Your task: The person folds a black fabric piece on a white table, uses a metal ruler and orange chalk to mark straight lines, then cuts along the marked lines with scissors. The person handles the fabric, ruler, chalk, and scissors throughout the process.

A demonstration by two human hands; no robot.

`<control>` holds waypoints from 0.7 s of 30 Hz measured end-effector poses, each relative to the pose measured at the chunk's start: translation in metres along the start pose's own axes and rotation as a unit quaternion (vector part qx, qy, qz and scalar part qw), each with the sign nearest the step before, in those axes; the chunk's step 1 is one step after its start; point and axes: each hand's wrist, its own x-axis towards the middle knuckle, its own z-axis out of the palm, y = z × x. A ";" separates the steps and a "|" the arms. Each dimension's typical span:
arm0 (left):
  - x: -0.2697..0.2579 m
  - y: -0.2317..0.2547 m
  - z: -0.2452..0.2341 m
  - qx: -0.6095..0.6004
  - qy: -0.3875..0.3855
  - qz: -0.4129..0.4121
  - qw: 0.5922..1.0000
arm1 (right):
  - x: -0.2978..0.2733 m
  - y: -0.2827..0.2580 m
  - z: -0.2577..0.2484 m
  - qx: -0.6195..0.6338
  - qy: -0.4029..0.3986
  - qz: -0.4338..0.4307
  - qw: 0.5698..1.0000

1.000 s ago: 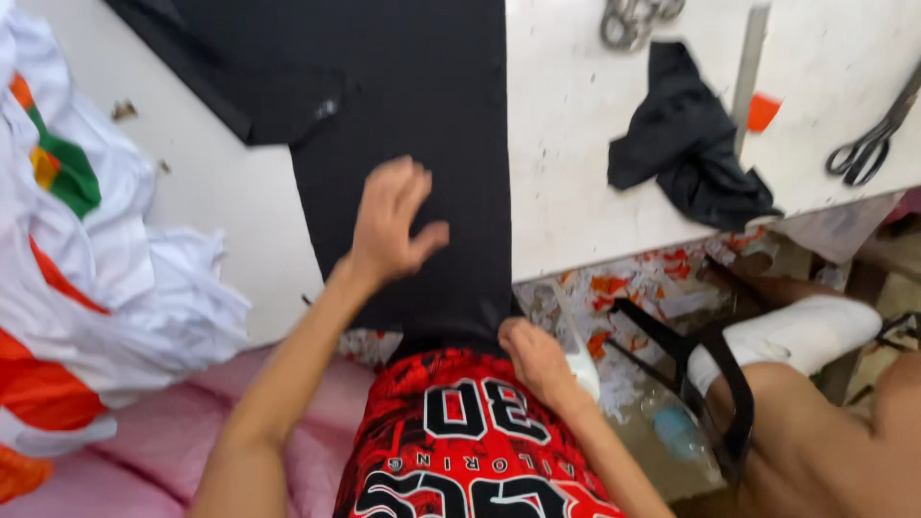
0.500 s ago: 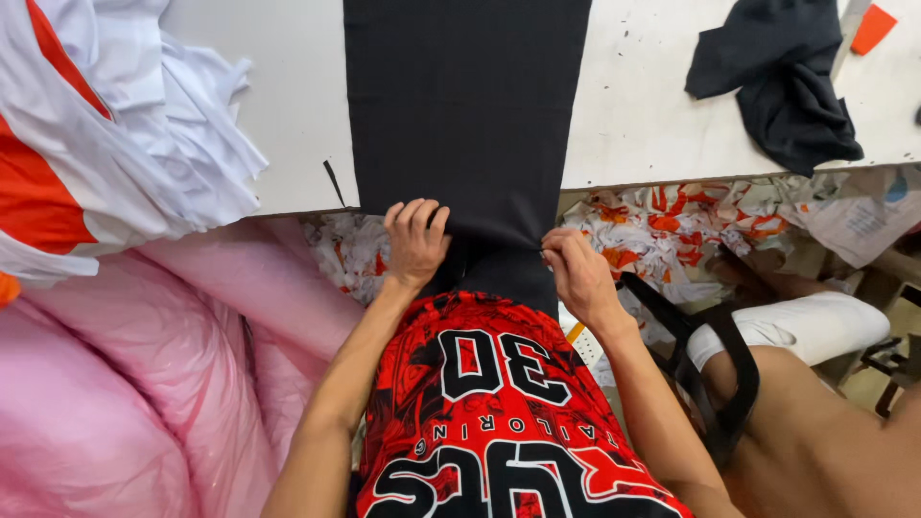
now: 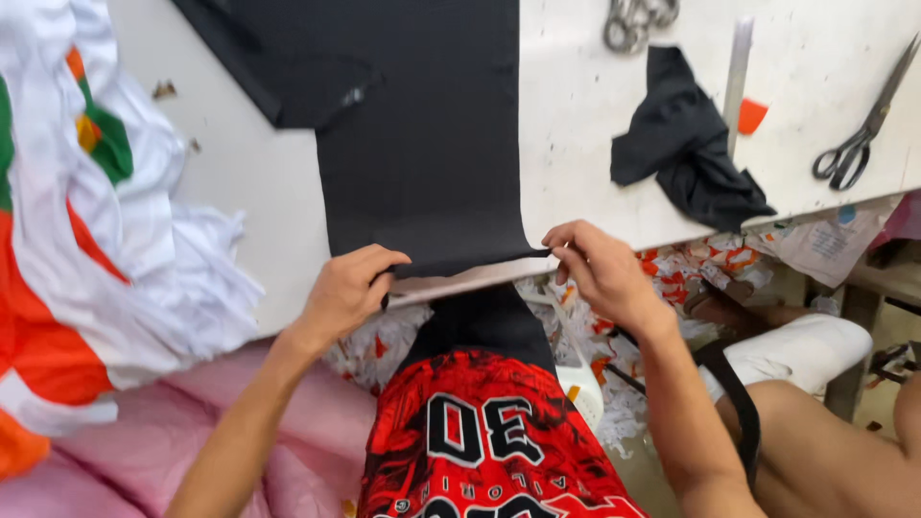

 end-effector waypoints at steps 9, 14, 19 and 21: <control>0.264 -0.055 -0.117 -0.030 -0.137 -0.121 0.983 | 0.267 0.061 -0.077 -0.054 -0.036 0.070 0.995; 0.329 -0.152 -0.077 0.048 -0.110 -0.200 0.972 | 0.356 0.141 -0.035 -0.015 -0.011 0.148 0.989; 0.320 -0.132 -0.092 -0.013 -0.115 -0.228 0.967 | 0.352 0.117 -0.051 -0.016 -0.039 0.143 0.989; 0.331 -0.122 -0.106 -0.032 -0.108 -0.245 0.963 | 0.361 0.112 -0.057 -0.025 -0.031 0.143 0.989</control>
